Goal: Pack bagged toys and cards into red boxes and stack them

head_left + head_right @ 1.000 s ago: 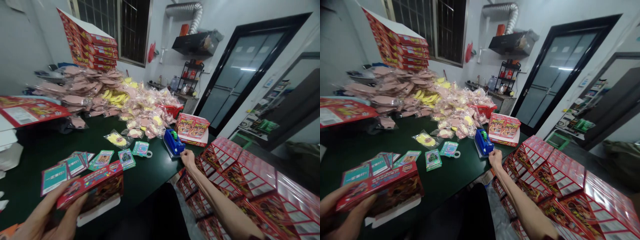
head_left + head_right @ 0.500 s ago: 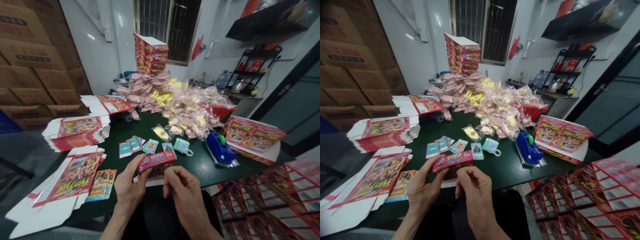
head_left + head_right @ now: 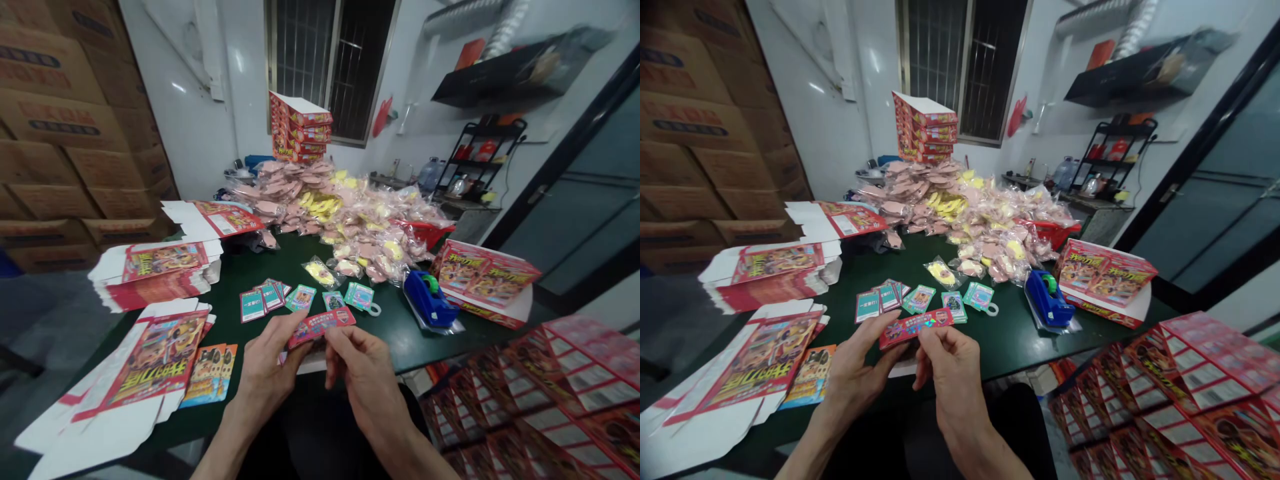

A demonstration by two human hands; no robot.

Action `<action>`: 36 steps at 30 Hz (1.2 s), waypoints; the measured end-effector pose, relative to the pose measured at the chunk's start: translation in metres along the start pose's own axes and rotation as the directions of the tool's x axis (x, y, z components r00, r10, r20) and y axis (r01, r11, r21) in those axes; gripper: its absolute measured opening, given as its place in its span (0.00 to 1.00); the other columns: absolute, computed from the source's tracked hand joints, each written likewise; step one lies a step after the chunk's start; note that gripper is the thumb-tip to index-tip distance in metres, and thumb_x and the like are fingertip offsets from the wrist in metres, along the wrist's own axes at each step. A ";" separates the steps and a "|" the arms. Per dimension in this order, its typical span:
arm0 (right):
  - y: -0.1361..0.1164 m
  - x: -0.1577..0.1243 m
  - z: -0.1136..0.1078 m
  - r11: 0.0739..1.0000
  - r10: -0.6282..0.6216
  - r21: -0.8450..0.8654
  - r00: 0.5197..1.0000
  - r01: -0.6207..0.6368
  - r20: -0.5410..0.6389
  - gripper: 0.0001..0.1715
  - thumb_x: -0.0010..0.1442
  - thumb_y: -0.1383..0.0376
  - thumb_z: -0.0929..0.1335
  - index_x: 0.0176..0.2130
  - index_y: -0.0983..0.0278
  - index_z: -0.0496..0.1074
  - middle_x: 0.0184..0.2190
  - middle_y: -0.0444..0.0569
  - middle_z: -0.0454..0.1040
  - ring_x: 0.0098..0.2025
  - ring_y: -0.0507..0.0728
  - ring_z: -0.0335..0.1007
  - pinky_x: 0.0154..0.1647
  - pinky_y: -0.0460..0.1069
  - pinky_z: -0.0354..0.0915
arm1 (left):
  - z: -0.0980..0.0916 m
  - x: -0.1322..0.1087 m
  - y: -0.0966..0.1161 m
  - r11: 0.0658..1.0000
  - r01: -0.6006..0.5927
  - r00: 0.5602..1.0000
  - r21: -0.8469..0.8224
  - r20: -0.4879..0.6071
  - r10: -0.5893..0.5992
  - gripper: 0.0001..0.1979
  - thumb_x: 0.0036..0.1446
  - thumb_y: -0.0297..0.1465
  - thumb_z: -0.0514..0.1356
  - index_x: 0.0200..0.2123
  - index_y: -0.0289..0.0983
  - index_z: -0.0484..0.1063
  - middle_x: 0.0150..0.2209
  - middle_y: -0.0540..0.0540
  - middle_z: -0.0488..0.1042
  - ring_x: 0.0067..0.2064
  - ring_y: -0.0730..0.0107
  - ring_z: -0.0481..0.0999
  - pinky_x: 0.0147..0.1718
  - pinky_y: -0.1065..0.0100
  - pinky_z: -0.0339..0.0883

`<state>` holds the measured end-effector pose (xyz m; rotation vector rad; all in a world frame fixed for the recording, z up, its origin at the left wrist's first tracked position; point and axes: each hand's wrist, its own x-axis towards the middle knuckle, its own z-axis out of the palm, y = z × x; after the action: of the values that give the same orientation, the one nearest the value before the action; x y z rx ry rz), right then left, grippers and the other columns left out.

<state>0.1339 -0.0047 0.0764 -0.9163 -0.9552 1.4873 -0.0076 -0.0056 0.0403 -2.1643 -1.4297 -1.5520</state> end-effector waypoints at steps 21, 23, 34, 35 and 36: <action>-0.002 0.001 0.000 0.985 0.170 0.020 0.985 -0.169 -0.018 0.23 0.40 0.53 0.75 0.16 0.66 0.64 0.12 0.39 0.62 0.13 0.45 0.54 0.10 0.42 0.55 | -0.011 0.015 -0.006 0.983 -0.177 0.914 -0.047 0.361 0.182 0.22 0.62 0.25 0.49 0.59 0.48 0.57 0.35 0.49 0.66 0.31 0.74 0.70 0.28 0.74 0.65; 0.000 0.002 0.001 0.989 0.148 0.011 0.989 -0.148 -0.015 0.23 0.41 0.53 0.75 0.17 0.66 0.65 0.12 0.38 0.62 0.13 0.45 0.53 0.10 0.42 0.55 | -0.011 0.019 -0.007 0.979 -0.198 0.898 -0.053 0.391 0.202 0.23 0.62 0.25 0.48 0.59 0.47 0.57 0.36 0.48 0.65 0.31 0.74 0.68 0.28 0.73 0.64; 0.063 0.021 -0.013 0.988 0.140 -0.046 0.983 -0.147 -0.119 0.28 0.45 0.45 0.71 0.18 0.65 0.61 0.09 0.37 0.59 0.10 0.44 0.52 0.08 0.41 0.54 | -0.010 0.027 -0.012 0.983 -0.044 0.905 -0.178 0.410 0.115 0.23 0.62 0.23 0.48 0.59 0.45 0.58 0.45 0.44 0.66 0.44 0.70 0.69 0.41 0.68 0.68; 0.070 0.021 -0.016 0.984 0.172 -0.033 0.980 -0.176 -0.105 0.28 0.44 0.45 0.72 0.18 0.65 0.62 0.09 0.37 0.60 0.10 0.44 0.52 0.08 0.41 0.55 | -0.008 0.028 -0.012 0.984 -0.037 0.907 -0.177 0.408 0.107 0.23 0.62 0.23 0.48 0.59 0.44 0.58 0.46 0.44 0.66 0.45 0.70 0.69 0.42 0.68 0.68; 0.076 0.021 -0.019 0.977 0.208 -0.021 0.974 -0.211 -0.092 0.28 0.42 0.45 0.72 0.19 0.65 0.62 0.10 0.37 0.61 0.11 0.45 0.54 0.08 0.41 0.56 | -0.006 0.029 -0.012 0.984 -0.030 0.912 -0.174 0.399 0.098 0.23 0.61 0.23 0.49 0.58 0.44 0.59 0.46 0.44 0.66 0.45 0.70 0.69 0.43 0.67 0.68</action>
<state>0.1206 0.0118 -0.0016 -1.1247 -0.8374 1.5967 -0.0197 0.0154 0.0612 -2.7305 -1.3495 -1.2858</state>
